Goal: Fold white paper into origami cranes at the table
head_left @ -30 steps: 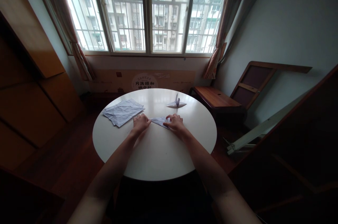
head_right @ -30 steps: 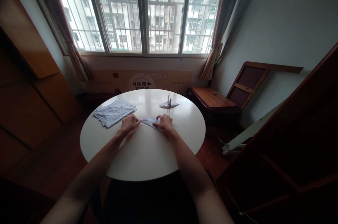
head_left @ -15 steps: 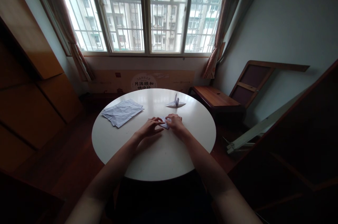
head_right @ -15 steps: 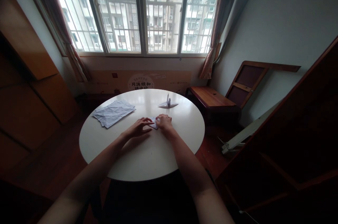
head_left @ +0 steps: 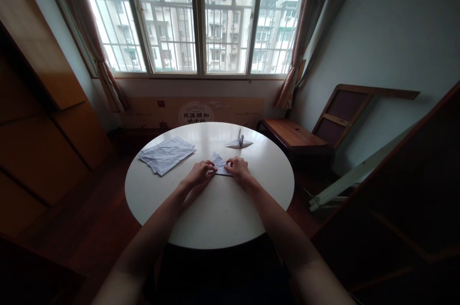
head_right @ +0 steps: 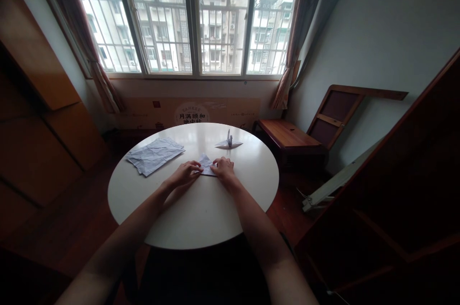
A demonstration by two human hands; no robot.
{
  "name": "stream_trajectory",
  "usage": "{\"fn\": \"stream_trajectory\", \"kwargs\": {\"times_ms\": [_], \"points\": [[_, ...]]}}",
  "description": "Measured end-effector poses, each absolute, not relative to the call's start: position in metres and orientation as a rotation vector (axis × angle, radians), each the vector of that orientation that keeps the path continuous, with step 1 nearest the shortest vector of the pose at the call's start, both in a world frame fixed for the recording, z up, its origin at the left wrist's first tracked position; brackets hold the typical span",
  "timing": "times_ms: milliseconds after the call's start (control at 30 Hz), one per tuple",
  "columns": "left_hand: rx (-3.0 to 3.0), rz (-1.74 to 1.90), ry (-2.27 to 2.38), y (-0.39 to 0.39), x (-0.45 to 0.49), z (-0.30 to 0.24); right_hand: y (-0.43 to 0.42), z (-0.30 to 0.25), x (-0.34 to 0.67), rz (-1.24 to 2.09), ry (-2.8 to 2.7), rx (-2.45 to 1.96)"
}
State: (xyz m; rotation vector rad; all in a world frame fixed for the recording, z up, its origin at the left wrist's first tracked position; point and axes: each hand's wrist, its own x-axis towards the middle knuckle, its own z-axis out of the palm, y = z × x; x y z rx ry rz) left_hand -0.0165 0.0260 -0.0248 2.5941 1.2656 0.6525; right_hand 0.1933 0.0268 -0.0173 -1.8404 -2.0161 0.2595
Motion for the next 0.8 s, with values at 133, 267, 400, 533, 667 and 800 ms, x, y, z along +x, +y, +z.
{"fn": "stream_trajectory", "kwargs": {"times_ms": [133,267,400,533,667,800], "points": [[2.586,0.676,1.267,0.026,-0.016,-0.0255,0.0281,-0.0167,0.1943,0.297,-2.007,-1.834],[2.605,0.663,1.268,0.0259,-0.0158,-0.0259,0.0313,-0.017,0.1947,0.341,-1.981,-1.83],[2.611,0.662,1.268,0.0256,-0.0161,-0.0254,0.0332,-0.0169,0.1945,0.397,-1.956,-1.828],[2.624,0.65,1.271,0.0254,-0.0161,-0.0251,0.0322,-0.0173,0.1942,0.359,-1.961,-1.865],[2.631,0.637,1.27,0.0257,-0.016,-0.025,0.0306,-0.0172,0.1941,0.323,-1.978,-1.891],[2.632,0.627,1.276,0.0263,-0.0162,-0.025,0.0309,-0.0165,0.1945,0.35,-1.979,-1.889]]}}
